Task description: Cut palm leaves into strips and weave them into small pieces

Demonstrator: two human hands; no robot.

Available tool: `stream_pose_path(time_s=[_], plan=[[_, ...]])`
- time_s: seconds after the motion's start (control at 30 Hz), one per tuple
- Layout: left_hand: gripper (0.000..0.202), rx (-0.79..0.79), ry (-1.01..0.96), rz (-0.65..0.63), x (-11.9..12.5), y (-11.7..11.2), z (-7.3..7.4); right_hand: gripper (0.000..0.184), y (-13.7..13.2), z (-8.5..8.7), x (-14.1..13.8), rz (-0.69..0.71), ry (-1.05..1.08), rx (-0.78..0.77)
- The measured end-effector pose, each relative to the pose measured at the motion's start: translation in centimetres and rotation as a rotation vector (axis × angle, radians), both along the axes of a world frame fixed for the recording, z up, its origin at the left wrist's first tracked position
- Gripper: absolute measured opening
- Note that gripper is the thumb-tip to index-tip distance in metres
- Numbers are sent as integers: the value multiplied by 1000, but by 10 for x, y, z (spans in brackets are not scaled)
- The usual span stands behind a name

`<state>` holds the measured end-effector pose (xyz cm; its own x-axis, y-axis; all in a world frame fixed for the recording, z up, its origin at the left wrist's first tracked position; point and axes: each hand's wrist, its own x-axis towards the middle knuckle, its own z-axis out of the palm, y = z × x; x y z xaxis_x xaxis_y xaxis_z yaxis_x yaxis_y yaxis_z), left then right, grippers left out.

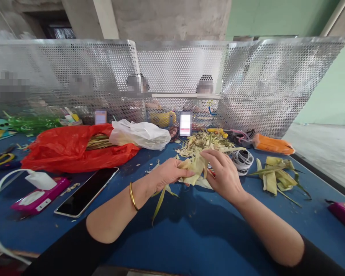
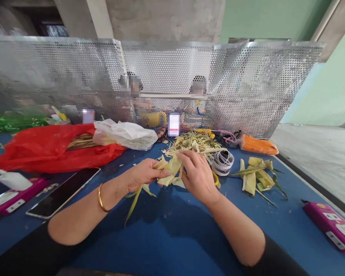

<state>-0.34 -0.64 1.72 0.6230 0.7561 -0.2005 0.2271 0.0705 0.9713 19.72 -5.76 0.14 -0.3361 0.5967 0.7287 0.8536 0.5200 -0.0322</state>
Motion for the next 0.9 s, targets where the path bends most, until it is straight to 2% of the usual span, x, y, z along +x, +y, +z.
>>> stream_pose_path(time_s=[0.13, 0.3, 0.47, 0.6, 0.8, 0.9], plan=[[46, 19, 19, -22, 1, -1, -2, 23, -3, -1, -1, 35, -85, 148], [53, 51, -29, 112, 5, 2, -12, 19, -7, 1, -3, 102, -195, 266], [37, 25, -86, 187, 9, 0, -14, 13, -10, 2, -10, 200, -333, 387], [26, 96, -138, 273, 11, -4, -12, 16, -10, 3, -13, 178, -376, 363], [33, 320, -63, 306, 10, -2, -17, 22, -12, 4, -13, 171, -396, 338], [37, 264, -109, 270, 10, -2, -18, 23, -13, 3, -13, 225, -392, 334]])
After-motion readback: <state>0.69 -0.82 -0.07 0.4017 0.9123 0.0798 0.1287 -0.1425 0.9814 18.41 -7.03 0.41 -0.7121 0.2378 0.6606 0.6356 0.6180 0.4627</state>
